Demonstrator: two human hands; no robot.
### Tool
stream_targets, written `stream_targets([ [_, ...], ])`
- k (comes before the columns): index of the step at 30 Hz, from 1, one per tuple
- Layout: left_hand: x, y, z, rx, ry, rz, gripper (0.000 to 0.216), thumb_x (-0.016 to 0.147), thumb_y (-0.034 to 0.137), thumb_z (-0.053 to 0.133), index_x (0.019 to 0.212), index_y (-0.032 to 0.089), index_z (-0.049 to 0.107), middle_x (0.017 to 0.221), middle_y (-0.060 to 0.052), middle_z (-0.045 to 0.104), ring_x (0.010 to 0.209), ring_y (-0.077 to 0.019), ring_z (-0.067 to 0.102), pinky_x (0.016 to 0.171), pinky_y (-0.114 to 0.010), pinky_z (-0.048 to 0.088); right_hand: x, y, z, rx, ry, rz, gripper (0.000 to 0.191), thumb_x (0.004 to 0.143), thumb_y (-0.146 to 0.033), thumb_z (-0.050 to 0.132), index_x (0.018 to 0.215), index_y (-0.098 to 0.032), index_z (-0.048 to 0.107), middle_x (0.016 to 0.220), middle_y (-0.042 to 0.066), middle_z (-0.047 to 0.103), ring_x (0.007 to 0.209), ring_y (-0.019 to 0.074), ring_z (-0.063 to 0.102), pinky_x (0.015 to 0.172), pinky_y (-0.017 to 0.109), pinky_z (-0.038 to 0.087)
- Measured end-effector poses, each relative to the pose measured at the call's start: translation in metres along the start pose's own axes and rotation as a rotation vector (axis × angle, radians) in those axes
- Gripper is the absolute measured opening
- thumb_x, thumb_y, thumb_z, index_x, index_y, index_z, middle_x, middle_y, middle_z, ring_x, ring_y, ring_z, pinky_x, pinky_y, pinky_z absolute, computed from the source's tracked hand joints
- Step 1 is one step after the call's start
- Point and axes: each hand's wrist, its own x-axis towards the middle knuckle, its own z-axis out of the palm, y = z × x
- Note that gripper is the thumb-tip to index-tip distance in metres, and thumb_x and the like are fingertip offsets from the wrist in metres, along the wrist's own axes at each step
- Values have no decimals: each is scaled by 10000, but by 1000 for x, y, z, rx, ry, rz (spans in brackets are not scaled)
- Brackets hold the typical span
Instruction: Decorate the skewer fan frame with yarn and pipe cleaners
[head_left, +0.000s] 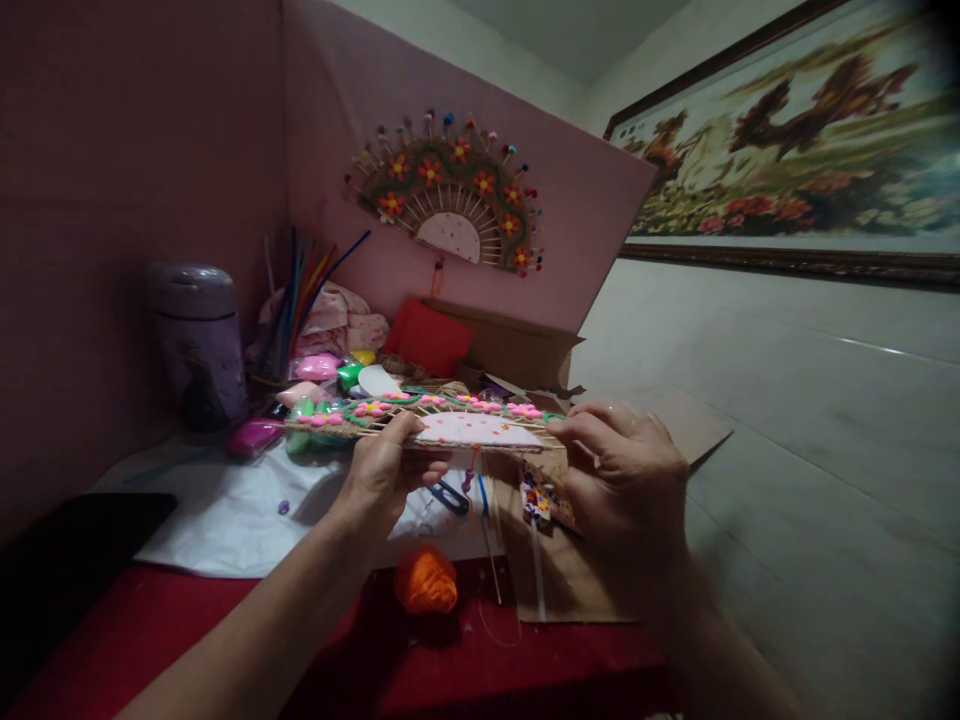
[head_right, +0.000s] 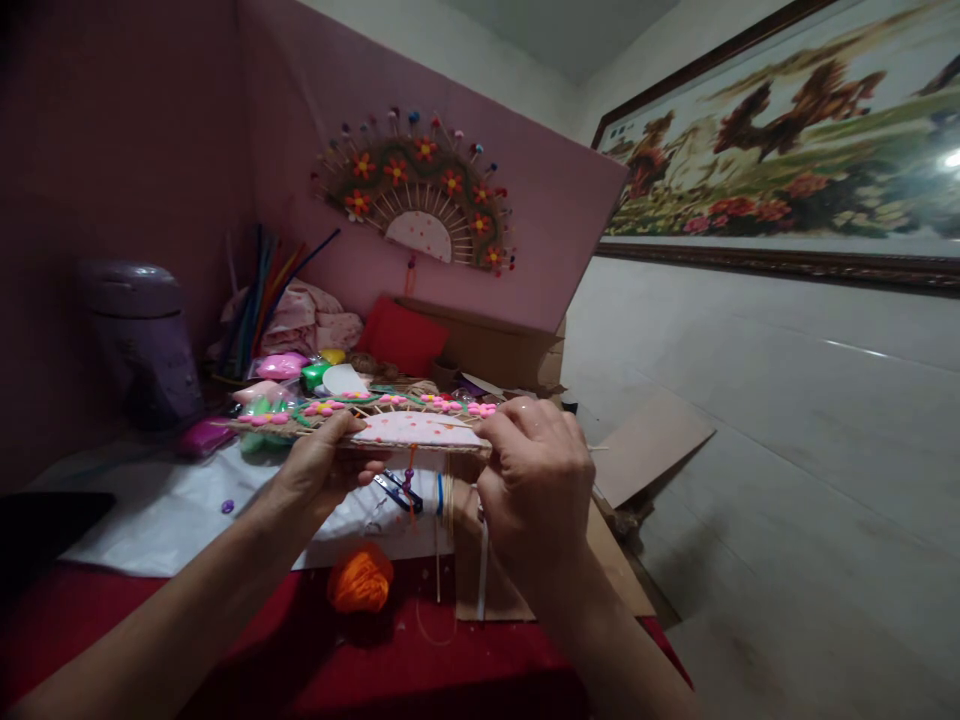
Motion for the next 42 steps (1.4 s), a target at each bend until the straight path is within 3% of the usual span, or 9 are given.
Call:
stream_targets([
  [6,1,0,-1,2,-20,5,106,695,166,514,701,79,575,495,-108,641,339,-140,554,309,-184,438,-4,-7,2,138,-180,-54,192,756,-82,507,779,-190,664,798,49,614,792,190,528,696,302,381],
  [22,1,-1,-1,26,5,18,98,693,167,525,698,81,572,496,-111,637,330,-139,548,310,-191,445,-6,-13,7,55,-209,-56,141,683,-86,530,691,-180,635,767,55,605,784,192,517,679,297,354],
  [35,3,-7,-4,38,-68,62,50,684,142,532,696,108,566,507,-98,641,353,-149,570,319,-196,457,6,-12,1,-128,-323,-71,168,620,-32,495,605,-186,560,660,-1,583,649,136,471,550,262,217],
  [42,3,-10,-2,41,-77,33,85,689,149,527,705,84,581,532,-124,653,345,-141,559,316,-197,455,10,-7,-1,-76,-434,54,164,654,-78,495,565,-190,575,596,-16,602,590,114,493,524,246,211],
])
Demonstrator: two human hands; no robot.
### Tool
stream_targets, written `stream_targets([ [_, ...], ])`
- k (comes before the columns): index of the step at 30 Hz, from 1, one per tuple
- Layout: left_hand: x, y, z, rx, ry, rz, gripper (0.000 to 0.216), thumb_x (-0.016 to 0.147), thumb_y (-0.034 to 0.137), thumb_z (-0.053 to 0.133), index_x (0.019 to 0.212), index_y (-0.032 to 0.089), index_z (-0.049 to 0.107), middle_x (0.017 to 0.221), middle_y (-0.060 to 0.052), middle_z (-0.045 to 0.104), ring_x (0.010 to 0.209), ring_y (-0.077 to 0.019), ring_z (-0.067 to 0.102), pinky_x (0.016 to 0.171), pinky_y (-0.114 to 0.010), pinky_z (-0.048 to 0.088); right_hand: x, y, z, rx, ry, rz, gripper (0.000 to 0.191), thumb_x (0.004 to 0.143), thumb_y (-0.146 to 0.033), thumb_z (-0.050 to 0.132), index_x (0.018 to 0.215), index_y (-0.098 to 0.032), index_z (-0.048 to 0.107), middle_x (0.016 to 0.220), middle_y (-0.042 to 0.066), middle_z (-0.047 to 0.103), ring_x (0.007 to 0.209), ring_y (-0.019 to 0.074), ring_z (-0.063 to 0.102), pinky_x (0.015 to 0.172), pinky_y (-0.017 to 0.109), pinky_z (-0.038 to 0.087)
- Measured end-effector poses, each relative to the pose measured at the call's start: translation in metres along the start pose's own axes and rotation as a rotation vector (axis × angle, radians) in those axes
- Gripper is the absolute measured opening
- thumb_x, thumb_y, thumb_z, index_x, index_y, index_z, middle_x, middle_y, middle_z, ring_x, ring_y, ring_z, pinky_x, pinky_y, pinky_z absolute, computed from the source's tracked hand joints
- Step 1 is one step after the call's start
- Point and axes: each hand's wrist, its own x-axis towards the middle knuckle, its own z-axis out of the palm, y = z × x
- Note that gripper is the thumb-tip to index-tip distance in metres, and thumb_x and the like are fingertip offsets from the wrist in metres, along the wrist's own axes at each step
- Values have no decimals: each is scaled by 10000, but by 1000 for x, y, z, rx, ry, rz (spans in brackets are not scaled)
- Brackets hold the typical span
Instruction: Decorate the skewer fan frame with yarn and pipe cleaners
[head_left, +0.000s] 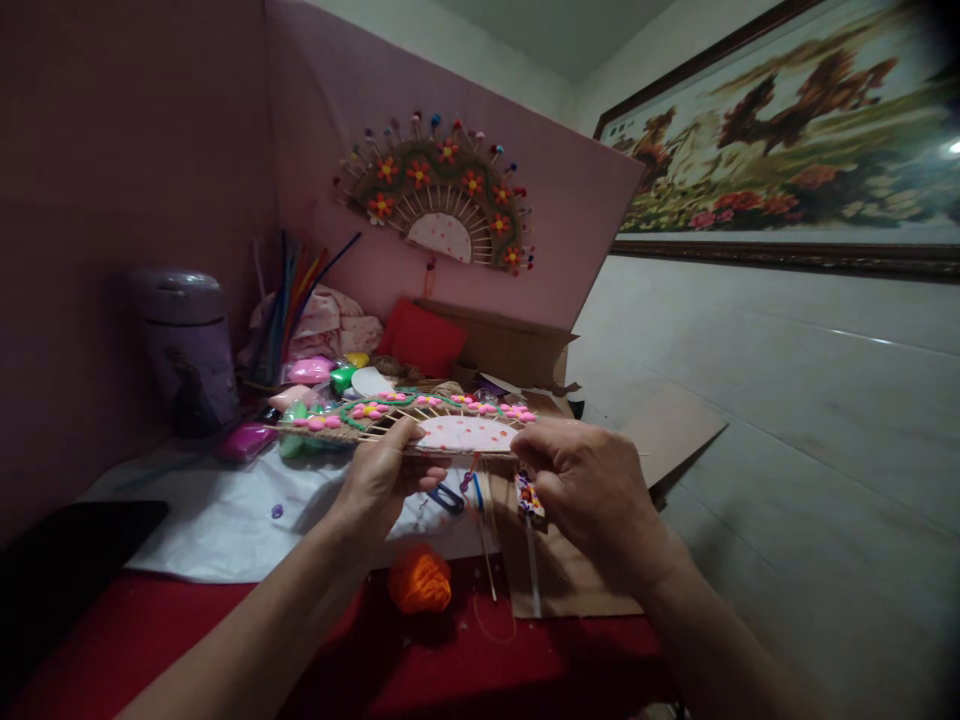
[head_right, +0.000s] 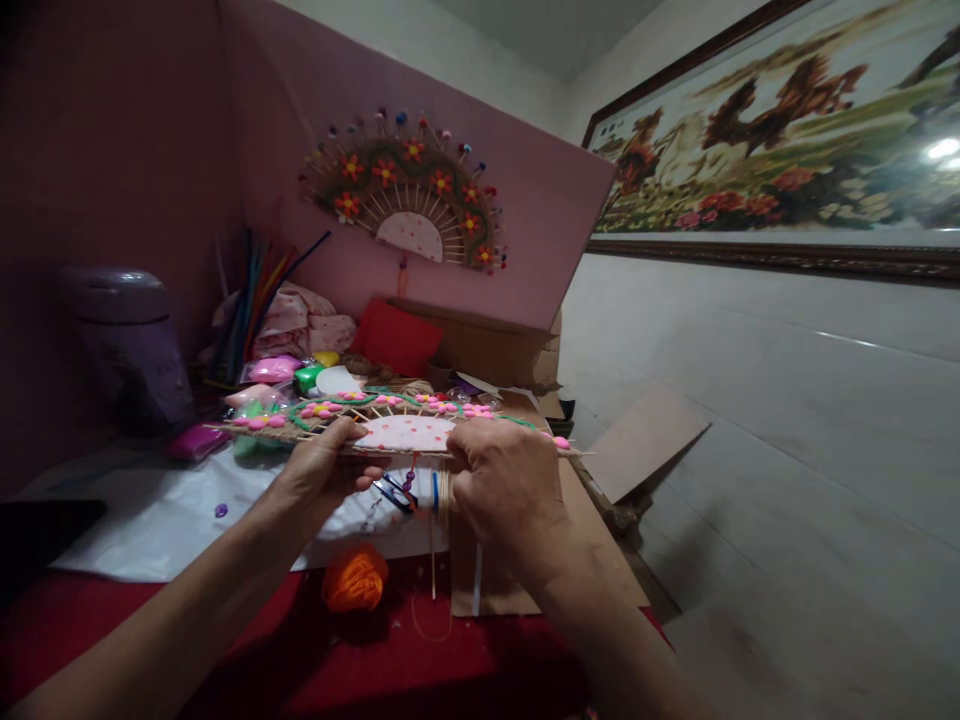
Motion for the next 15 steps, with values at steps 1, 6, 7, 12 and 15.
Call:
stream_targets([
  [1,0,0,0,-1,2,-3,86,689,148,528,704,82,581,534,-126,654,347,-142,561,318,-197,455,0,2,-1,0,-3,15,168,666,-92,497,574,-197,591,597,-17,611,586,115,499,523,246,215],
  [6,1,9,-1,-28,45,-28,74,685,136,503,646,102,556,466,-90,617,320,-132,535,298,-185,429,0,19,-6,-54,109,144,165,666,-152,532,662,-238,672,637,-17,656,586,136,532,516,246,243],
  [7,1,11,-1,-37,47,-36,76,685,136,496,638,108,550,460,-85,613,312,-128,527,293,-184,422,-1,22,-8,-37,141,150,164,669,-160,540,686,-242,681,643,-15,658,600,142,543,521,245,260],
  [12,-1,11,1,-29,46,-73,70,678,154,508,655,109,556,473,-81,618,319,-129,531,300,-183,422,-9,9,-3,165,190,-45,177,732,-139,538,794,-223,682,798,11,656,728,144,572,613,239,358],
  [15,-2,8,2,-25,37,-62,77,677,159,512,677,102,564,480,-74,619,324,-123,529,301,-175,413,-14,-7,8,173,175,-122,138,727,-136,571,796,-204,669,818,32,638,776,163,566,656,253,375],
])
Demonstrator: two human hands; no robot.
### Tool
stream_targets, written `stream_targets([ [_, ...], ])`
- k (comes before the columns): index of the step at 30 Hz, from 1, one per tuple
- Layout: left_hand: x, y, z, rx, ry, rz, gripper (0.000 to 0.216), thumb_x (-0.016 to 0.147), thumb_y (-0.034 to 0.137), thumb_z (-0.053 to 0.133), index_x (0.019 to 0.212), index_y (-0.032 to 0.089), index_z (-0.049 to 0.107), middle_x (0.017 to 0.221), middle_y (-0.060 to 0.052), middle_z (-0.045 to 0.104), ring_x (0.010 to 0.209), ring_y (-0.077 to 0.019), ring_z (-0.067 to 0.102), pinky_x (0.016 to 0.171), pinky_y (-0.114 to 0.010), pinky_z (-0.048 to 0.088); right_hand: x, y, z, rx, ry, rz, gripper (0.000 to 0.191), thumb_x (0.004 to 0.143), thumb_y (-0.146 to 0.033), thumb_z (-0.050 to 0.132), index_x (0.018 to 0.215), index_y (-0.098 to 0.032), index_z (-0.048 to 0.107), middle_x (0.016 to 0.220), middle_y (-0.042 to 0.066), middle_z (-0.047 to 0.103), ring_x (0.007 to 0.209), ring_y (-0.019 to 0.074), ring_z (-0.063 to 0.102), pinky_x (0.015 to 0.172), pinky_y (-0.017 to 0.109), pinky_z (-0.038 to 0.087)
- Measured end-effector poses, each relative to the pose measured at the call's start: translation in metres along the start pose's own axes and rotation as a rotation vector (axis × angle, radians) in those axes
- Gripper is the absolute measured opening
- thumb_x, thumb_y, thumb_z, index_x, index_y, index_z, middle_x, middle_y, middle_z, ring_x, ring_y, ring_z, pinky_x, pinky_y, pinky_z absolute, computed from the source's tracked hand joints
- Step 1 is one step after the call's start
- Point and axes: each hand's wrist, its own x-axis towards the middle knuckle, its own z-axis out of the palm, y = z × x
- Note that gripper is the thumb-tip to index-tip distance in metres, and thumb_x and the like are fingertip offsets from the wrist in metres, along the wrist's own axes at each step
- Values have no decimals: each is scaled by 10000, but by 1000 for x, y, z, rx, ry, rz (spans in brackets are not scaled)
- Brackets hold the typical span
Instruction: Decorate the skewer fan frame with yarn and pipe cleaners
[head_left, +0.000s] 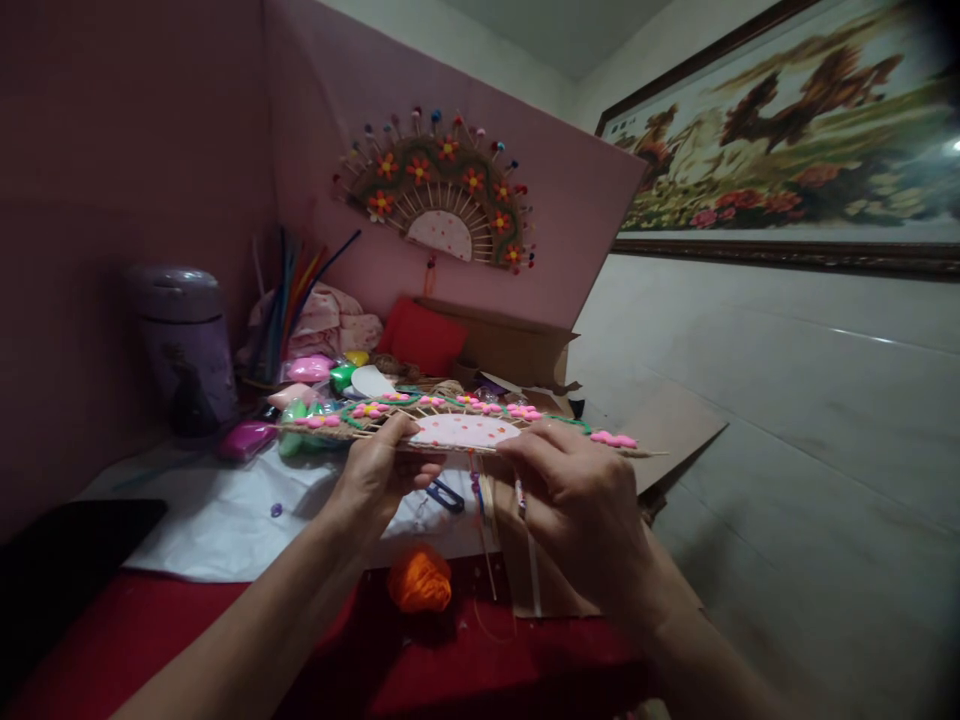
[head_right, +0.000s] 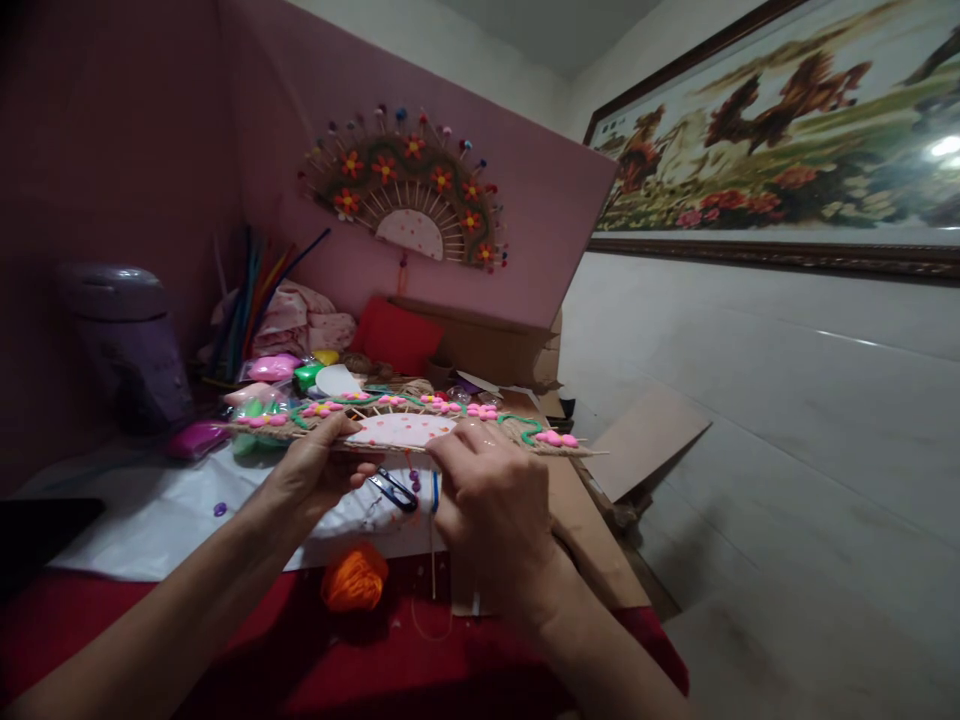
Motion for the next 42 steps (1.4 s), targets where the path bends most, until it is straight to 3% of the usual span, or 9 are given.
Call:
stream_targets([
  [8,-1,0,0,2,-13,7,111,686,177,516,691,86,579,485,-91,630,332,-127,534,307,-174,413,-3,-5,16,-60,-15,-29,102,729,-133,575,774,-199,638,793,29,612,767,166,546,672,263,366],
  [20,3,-9,-4,36,-65,48,91,690,175,534,705,99,580,516,-83,643,341,-121,538,312,-179,419,1,-4,12,-136,-48,5,50,666,-140,586,661,-186,606,706,7,605,651,137,518,563,250,276],
  [42,-1,-10,3,69,-39,-14,77,675,161,522,663,98,564,482,-102,630,323,-132,533,295,-184,412,0,0,-3,-21,-104,116,119,644,-108,544,602,-190,620,621,-17,576,540,92,440,526,233,232],
])
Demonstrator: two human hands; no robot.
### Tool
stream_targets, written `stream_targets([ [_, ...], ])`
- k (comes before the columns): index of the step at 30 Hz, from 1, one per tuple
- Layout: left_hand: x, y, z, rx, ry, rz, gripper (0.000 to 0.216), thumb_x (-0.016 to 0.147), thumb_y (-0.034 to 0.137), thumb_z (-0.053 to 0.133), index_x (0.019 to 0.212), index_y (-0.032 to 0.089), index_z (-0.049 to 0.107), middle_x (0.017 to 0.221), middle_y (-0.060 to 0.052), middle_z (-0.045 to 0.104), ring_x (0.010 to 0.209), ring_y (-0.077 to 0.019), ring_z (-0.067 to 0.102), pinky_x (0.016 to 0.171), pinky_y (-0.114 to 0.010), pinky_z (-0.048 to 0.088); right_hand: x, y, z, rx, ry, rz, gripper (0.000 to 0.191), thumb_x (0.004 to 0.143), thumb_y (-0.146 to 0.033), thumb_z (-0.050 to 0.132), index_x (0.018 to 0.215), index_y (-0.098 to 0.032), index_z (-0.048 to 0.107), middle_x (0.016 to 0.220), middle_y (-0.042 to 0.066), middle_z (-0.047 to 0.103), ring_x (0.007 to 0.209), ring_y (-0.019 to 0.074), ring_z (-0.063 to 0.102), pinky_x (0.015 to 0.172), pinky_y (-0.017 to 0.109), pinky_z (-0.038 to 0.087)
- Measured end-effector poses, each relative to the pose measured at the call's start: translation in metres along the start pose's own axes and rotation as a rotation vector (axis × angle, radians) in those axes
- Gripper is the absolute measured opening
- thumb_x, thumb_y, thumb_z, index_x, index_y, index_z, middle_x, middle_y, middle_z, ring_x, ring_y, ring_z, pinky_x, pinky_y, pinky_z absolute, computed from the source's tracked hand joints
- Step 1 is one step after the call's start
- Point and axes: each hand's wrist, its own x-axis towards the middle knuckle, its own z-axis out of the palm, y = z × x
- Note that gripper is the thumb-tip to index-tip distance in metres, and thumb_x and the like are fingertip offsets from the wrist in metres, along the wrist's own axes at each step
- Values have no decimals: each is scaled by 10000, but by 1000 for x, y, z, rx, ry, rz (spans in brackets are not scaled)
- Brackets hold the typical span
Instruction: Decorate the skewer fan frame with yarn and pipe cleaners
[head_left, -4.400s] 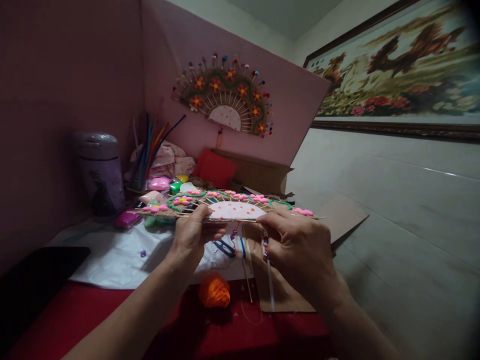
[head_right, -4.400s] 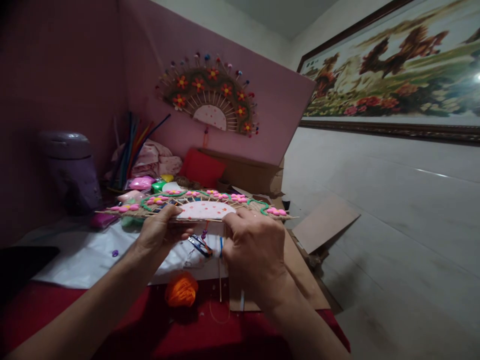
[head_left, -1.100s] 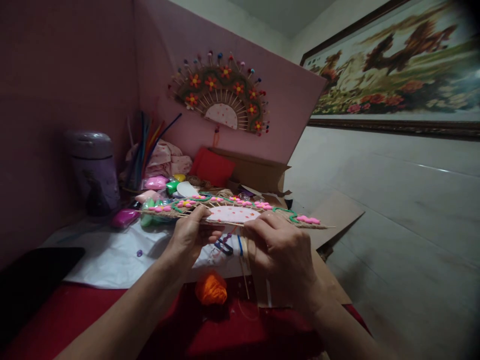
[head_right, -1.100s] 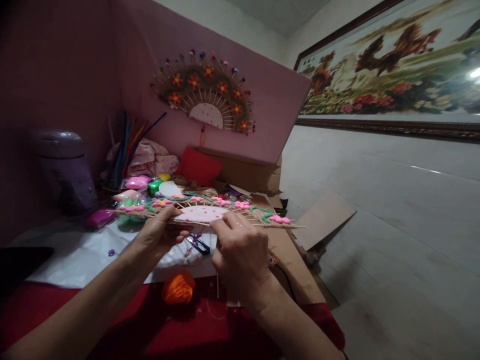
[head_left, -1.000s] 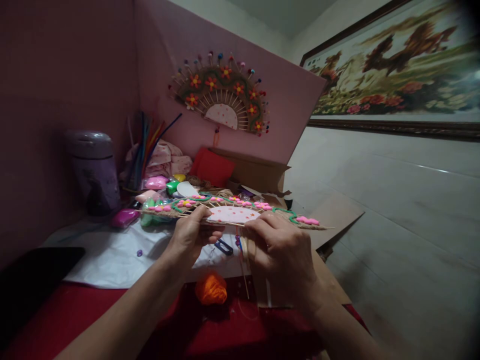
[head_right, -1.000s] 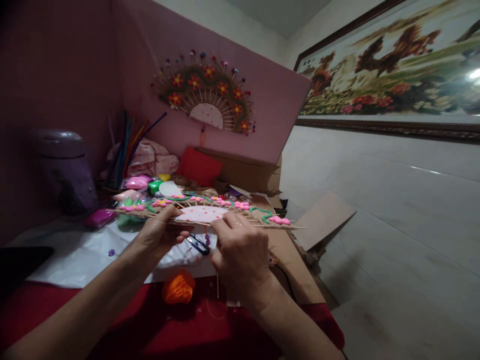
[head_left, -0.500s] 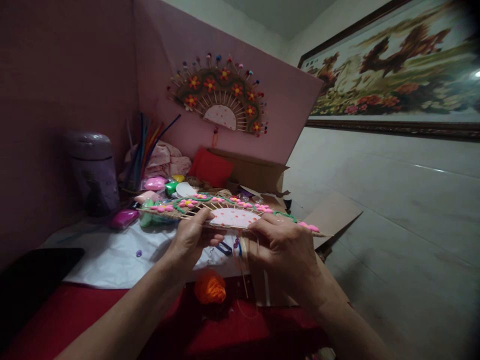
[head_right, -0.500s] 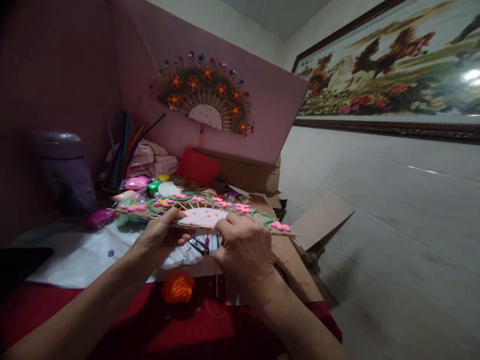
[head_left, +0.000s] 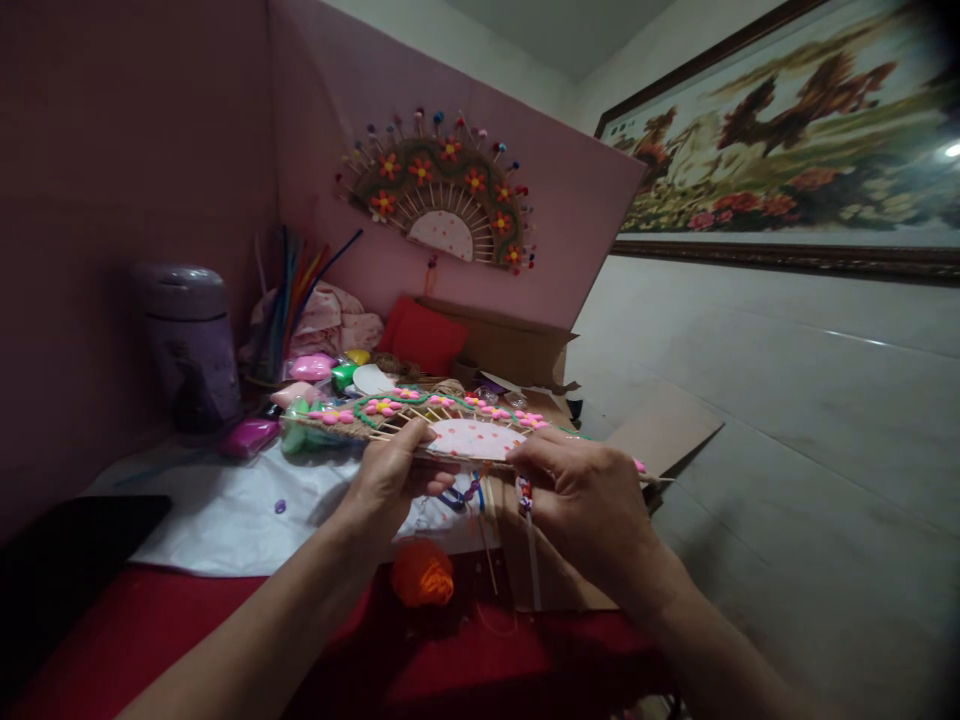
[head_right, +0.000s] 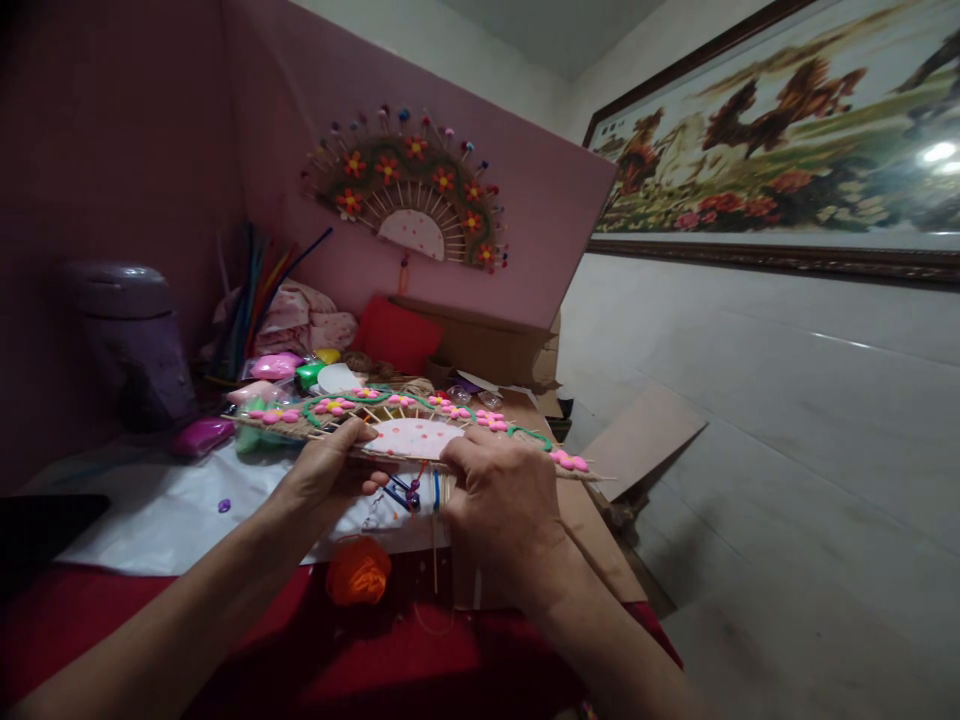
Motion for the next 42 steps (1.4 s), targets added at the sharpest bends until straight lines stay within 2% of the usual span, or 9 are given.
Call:
stream_targets([
  [5,-4,2,4,25,3,-33,90,679,156,505,653,92,563,483,-116,629,320,-129,529,300,-184,417,1,3,-3,36,-17,-2,79,641,-149,598,619,-202,652,625,-21,603,543,95,465,521,230,247],
  [10,-4,1,2,18,-31,-31,70,666,152,512,649,101,556,486,-112,630,322,-132,530,298,-189,417,0,8,-4,69,-15,-9,189,661,-97,522,649,-206,676,618,-9,622,566,109,504,534,231,290],
  [15,-3,2,-1,-9,-13,22,47,665,150,527,659,111,553,475,-89,618,328,-132,538,297,-179,420,-2,17,-7,21,45,-39,178,662,-105,522,638,-212,663,598,-8,621,566,120,517,517,226,303],
  [18,-4,6,-3,-31,-23,48,34,667,144,524,656,119,545,466,-73,610,320,-124,526,289,-173,407,-1,23,-13,-39,68,-8,166,666,-118,533,645,-215,666,616,-11,630,570,119,530,516,225,309],
  [21,-5,12,-3,-56,-13,24,41,669,143,507,630,133,514,452,-65,599,306,-119,504,281,-176,387,-2,29,-22,-60,106,33,169,682,-125,538,690,-220,677,661,-11,650,600,125,554,538,229,333],
  [25,-4,15,-3,-61,-35,-26,46,671,143,500,626,142,497,460,-69,607,301,-114,493,287,-177,383,-9,28,-30,44,194,25,174,753,-142,520,790,-217,672,744,2,670,673,138,581,586,237,374],
  [29,-4,15,-3,-76,-41,-33,51,673,140,499,623,151,494,460,-66,610,297,-111,488,290,-176,383,-18,19,-25,89,200,-27,133,781,-177,543,830,-219,659,794,14,666,697,144,575,603,242,380],
  [34,-3,14,-4,-88,-55,-32,62,683,136,500,623,151,497,461,-56,607,295,-107,486,293,-180,392,-21,10,-13,-1,193,-107,162,812,-196,509,874,-218,657,840,38,651,764,165,569,659,259,377],
  [42,-4,14,-3,-75,-29,-36,56,681,155,531,629,142,517,462,-65,603,298,-113,494,292,-179,380,-19,4,-5,-89,157,-118,145,758,-182,554,840,-219,668,751,20,608,698,147,531,580,237,305],
])
